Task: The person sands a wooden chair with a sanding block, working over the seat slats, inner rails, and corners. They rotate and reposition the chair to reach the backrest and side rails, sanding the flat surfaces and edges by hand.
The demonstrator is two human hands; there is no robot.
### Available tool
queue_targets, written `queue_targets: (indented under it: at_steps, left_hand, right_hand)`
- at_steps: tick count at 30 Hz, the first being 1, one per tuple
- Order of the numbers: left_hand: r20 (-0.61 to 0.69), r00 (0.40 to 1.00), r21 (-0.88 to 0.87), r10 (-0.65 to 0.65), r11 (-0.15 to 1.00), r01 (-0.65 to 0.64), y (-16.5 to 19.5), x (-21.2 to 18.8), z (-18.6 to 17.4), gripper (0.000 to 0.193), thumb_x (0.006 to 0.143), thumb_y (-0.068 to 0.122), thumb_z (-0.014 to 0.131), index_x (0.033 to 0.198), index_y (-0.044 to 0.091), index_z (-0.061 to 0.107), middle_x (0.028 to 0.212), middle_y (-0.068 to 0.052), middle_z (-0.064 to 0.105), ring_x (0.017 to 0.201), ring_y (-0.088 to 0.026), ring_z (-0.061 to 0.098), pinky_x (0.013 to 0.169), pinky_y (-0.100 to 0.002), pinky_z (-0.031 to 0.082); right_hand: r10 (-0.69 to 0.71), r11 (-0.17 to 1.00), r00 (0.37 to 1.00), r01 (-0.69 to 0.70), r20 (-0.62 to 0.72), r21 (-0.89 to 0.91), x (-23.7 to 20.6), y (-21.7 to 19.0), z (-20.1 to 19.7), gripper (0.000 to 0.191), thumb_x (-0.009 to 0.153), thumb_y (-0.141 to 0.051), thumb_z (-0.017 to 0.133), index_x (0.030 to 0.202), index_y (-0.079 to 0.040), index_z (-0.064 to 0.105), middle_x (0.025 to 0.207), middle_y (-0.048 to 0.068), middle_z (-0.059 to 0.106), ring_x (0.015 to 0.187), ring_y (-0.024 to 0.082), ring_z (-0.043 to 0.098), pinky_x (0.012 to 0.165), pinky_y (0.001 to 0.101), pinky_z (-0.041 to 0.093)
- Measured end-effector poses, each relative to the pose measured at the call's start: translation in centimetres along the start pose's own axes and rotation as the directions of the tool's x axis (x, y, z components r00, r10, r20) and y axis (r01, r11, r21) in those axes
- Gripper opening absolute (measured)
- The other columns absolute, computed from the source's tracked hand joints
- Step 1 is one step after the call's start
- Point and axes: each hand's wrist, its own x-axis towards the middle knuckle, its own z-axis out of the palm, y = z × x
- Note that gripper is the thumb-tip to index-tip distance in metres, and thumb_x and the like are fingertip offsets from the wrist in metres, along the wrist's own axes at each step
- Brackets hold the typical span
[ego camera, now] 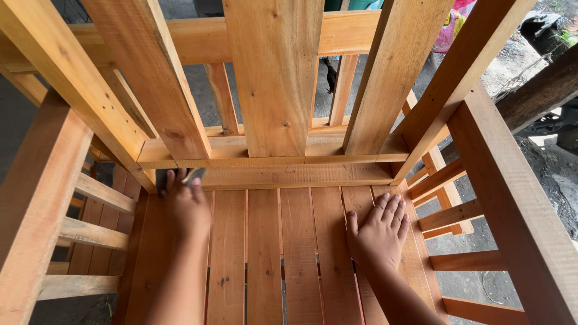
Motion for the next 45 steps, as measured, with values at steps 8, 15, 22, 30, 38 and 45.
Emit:
queue_targets:
  at_steps: [8,15,22,30,38,45]
  left_hand:
    - [0.323,0.848,0.066,0.421,0.884,-0.463,11.5,-9.9,15.3,0.034,0.101,0.022,0.054,0.133,0.013,0.064,0.138,-0.016,0.059,0.131,-0.032,0.051,0.114,-0.053,0.035]
    - [0.431,0.902,0.059,0.036,0.996,-0.068,3.5,0.6,1.5,0.026,0.102,0.019,0.052,0.109,0.008,0.075,0.116,-0.012,0.068,0.107,-0.025,0.063,0.091,-0.044,0.049]
    - [0.5,0.864,0.152,0.062,0.976,-0.158,3.3,-0.2,5.6,0.028,0.103,0.026,0.053,0.114,0.014,0.075,0.119,-0.012,0.072,0.111,-0.03,0.066,0.099,-0.048,0.049]
    - [0.604,0.57,-0.098,0.556,0.762,-0.64,19.0,-8.5,20.0,0.041,0.095,0.033,0.057,0.134,0.027,0.068,0.126,-0.007,0.069,0.113,-0.03,0.064,0.093,-0.054,0.046]
    - [0.872,0.282,0.053,0.401,0.495,-0.867,8.1,0.5,4.6,0.076,0.081,0.002,0.059,0.144,0.044,0.052,0.162,0.015,0.039,0.145,-0.016,0.043,0.109,-0.039,0.043]
    - [0.785,0.252,-0.053,0.566,0.467,-0.883,9.8,0.8,3.9,0.068,0.08,0.018,0.068,0.144,0.037,0.056,0.157,0.009,0.042,0.132,-0.02,0.052,0.091,-0.043,0.05]
  right_hand:
    - [-0.017,0.999,0.999,0.018,-0.034,0.027,0.2,0.3,0.1,0.093,0.094,-0.062,0.037,0.159,0.001,0.015,0.167,0.023,0.013,0.156,0.032,0.004,0.123,0.0451,0.001]
    - [-0.011,1.0,1.0,0.011,-0.01,-0.009,0.0,0.3,0.1,0.093,0.095,-0.063,0.036,0.159,0.001,0.015,0.167,0.022,0.012,0.156,0.032,0.003,0.123,0.0447,0.0]
    - [-0.006,1.0,1.0,0.006,-0.003,-0.026,-0.1,0.4,-0.2,0.093,0.095,-0.063,0.033,0.158,0.002,0.013,0.166,0.023,0.009,0.155,0.031,0.002,0.122,0.0438,0.0]
    - [0.028,0.996,0.998,-0.023,0.06,-0.081,0.0,0.3,-0.8,0.095,0.093,-0.064,0.036,0.157,0.002,0.014,0.166,0.022,0.01,0.155,0.031,0.003,0.122,0.0438,0.0]
    - [0.014,0.999,1.0,-0.013,-0.026,0.03,-0.6,0.2,-1.5,0.094,0.094,-0.062,0.039,0.156,0.004,0.016,0.164,0.023,0.012,0.154,0.032,0.004,0.122,0.0448,0.001]
    - [0.036,0.998,0.998,-0.039,0.056,0.056,-0.5,0.2,-2.6,0.094,0.092,-0.061,0.042,0.155,0.005,0.016,0.164,0.025,0.012,0.154,0.034,0.005,0.121,0.0454,0.0]
